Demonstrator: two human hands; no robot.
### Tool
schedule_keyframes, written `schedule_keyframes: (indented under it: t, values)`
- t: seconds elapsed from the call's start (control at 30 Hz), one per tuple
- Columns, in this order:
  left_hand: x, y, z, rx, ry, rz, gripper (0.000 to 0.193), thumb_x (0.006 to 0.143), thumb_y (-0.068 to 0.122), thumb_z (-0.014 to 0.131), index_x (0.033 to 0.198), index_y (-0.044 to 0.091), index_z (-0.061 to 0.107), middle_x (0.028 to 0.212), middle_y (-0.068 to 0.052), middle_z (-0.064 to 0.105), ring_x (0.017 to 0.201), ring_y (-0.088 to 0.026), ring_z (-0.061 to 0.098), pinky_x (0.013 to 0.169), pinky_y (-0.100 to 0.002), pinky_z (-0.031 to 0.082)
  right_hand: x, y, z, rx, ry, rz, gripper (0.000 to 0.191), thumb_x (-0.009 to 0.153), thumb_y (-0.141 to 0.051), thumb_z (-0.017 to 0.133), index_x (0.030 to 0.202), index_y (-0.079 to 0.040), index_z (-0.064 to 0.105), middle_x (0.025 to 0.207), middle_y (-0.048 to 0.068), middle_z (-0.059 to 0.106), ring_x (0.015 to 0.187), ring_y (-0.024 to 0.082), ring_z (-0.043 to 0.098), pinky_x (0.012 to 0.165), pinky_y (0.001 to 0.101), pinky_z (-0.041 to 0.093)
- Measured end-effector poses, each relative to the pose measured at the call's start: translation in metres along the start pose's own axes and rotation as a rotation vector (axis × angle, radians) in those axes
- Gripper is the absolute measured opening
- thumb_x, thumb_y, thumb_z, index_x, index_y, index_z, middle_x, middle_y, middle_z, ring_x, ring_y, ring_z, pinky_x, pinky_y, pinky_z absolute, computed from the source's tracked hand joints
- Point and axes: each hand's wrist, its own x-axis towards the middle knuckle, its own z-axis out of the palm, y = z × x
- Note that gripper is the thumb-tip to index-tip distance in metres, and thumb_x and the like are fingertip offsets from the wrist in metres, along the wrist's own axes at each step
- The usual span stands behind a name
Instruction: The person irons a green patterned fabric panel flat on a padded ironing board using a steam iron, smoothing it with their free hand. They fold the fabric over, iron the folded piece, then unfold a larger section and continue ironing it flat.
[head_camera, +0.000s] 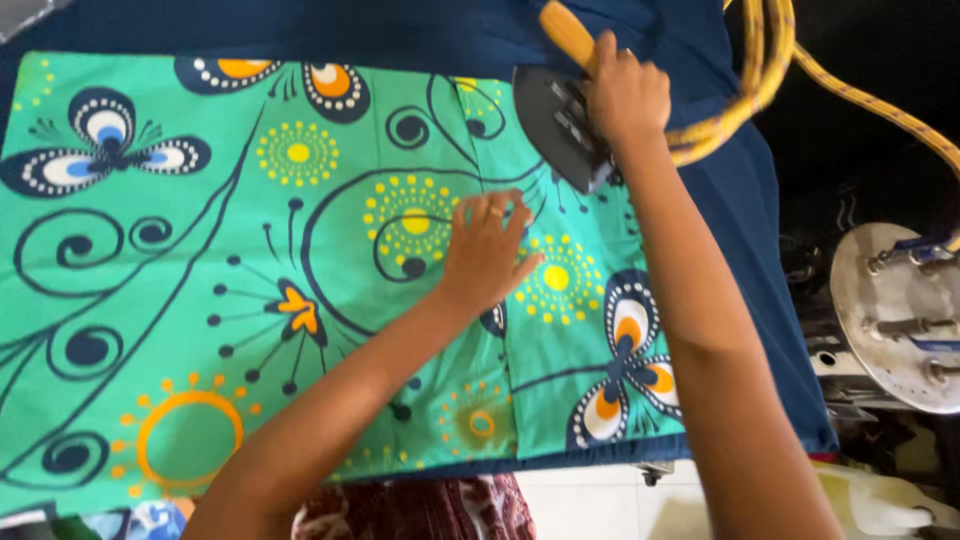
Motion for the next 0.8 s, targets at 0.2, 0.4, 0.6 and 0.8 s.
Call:
schedule_keyframes:
  t: [0.2, 0.4, 0.6, 0.8]
  values:
    - [-0.053, 0.047, -0.025, 0.125, -0.285, -0.22, 0.073, 0.08, 0.052, 0.078, 0.131, 0.006, 0.053, 0.105, -0.012, 0.068, 0.096, -0.032, 0.068, 0.074, -0.048, 0.053, -0.004, 0.008, -0.024, 0.084, -0.199, -0.151, 0.036, 0.093, -0.018, 0.07, 0.123, -0.012, 0.052, 0.092, 0.026, 0.07, 0.084, 0.05, 0.068, 0.072, 0.0595, 0.053]
    - [-0.063, 0.058, -0.029, 0.108, -0.307, -0.306, 0.084, 0.079, 0.045, 0.081, 0.143, 0.006, 0.044, 0.074, -0.011, 0.071, 0.067, -0.033, 0.072, 0.053, -0.047, 0.054, -0.075, 0.031, -0.072, 0.276, -0.357, -0.434, 0.037, 0.085, -0.021, 0.075, 0.116, -0.012, 0.055, 0.076, 0.02, 0.066, 0.077, 0.046, 0.066, 0.068, 0.0573, 0.052]
    - [-0.071, 0.062, -0.035, 0.012, -0.32, -0.329, 0.083, 0.079, 0.036, 0.082, 0.147, 0.008, 0.043, 0.076, -0.013, 0.072, 0.067, -0.035, 0.072, 0.053, -0.049, 0.054, -0.136, 0.034, -0.108, 0.261, -0.357, -0.488, 0.032, 0.086, -0.034, 0.074, 0.107, -0.014, 0.061, 0.076, 0.013, 0.068, 0.07, 0.039, 0.068, 0.06, 0.0507, 0.052]
    - [-0.079, 0.068, -0.034, -0.098, -0.398, -0.376, 0.077, 0.082, 0.031, 0.081, 0.146, 0.01, 0.044, 0.075, -0.013, 0.072, 0.068, -0.036, 0.072, 0.059, -0.05, 0.054, -0.122, -0.009, -0.08, -0.034, -0.141, -0.221, 0.033, 0.103, -0.04, 0.067, 0.114, -0.01, 0.059, 0.093, 0.013, 0.071, 0.067, 0.038, 0.07, 0.056, 0.05, 0.055]
